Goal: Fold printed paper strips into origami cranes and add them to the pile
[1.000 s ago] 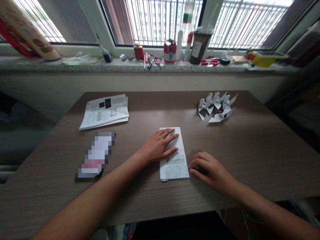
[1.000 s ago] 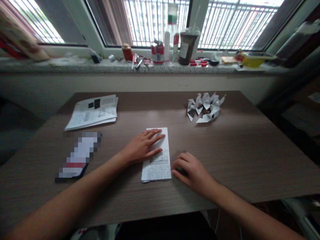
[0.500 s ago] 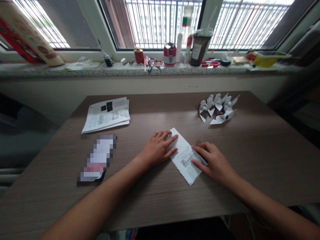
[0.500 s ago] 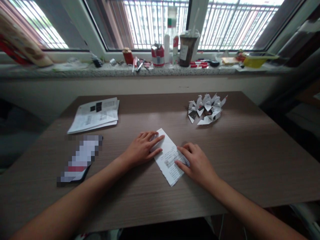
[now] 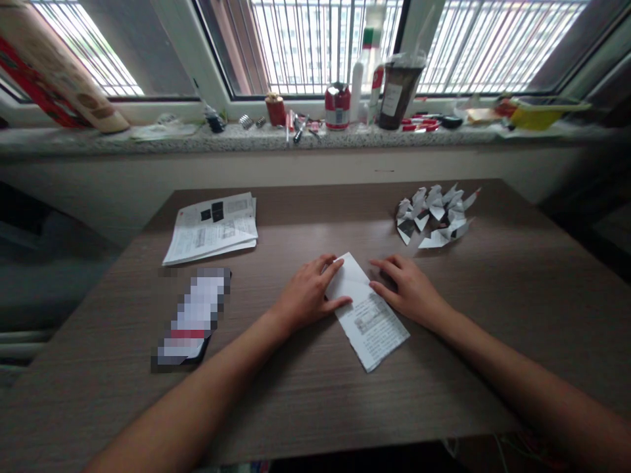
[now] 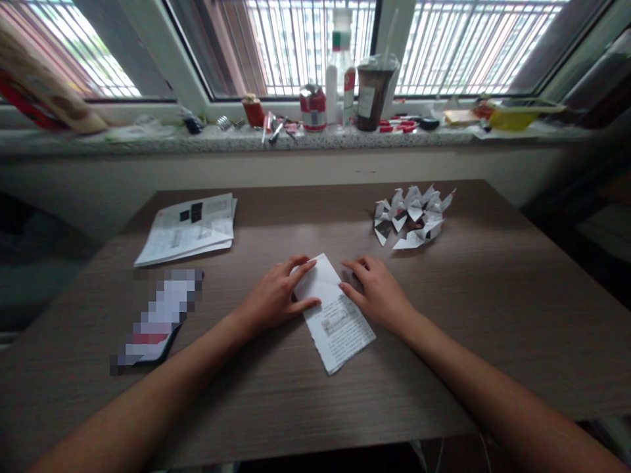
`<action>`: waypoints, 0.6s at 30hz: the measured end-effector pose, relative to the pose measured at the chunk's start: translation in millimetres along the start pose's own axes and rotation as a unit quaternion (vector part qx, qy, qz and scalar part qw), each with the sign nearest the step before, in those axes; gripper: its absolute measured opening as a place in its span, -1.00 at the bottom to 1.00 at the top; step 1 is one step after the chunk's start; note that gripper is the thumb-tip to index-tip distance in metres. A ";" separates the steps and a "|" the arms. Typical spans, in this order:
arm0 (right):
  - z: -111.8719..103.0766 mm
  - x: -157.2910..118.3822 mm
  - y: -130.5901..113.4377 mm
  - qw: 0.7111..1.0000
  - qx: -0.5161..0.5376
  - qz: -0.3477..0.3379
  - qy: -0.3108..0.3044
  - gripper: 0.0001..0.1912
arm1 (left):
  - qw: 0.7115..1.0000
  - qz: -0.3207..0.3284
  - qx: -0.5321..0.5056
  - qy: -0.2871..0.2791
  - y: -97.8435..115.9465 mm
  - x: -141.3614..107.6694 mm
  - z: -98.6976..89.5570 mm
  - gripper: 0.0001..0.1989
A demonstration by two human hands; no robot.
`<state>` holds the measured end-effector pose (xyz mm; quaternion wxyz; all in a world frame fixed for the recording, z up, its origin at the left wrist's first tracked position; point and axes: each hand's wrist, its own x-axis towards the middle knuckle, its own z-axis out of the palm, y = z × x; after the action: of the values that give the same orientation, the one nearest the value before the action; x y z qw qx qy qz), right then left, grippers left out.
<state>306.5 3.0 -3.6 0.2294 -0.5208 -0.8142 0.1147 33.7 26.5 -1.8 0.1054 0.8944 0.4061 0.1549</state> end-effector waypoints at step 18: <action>7.4 1.8 -6.5 0.998 -0.058 -0.013 0.003 -0.61 | 0.996 -0.060 0.014 0.057 -5.9 -0.4 -12.2 -0.59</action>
<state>297.1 2.2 -6.8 0.2026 -0.5233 -0.8253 0.0629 24.9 30.8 7.6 0.0786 0.8597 0.4662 0.1935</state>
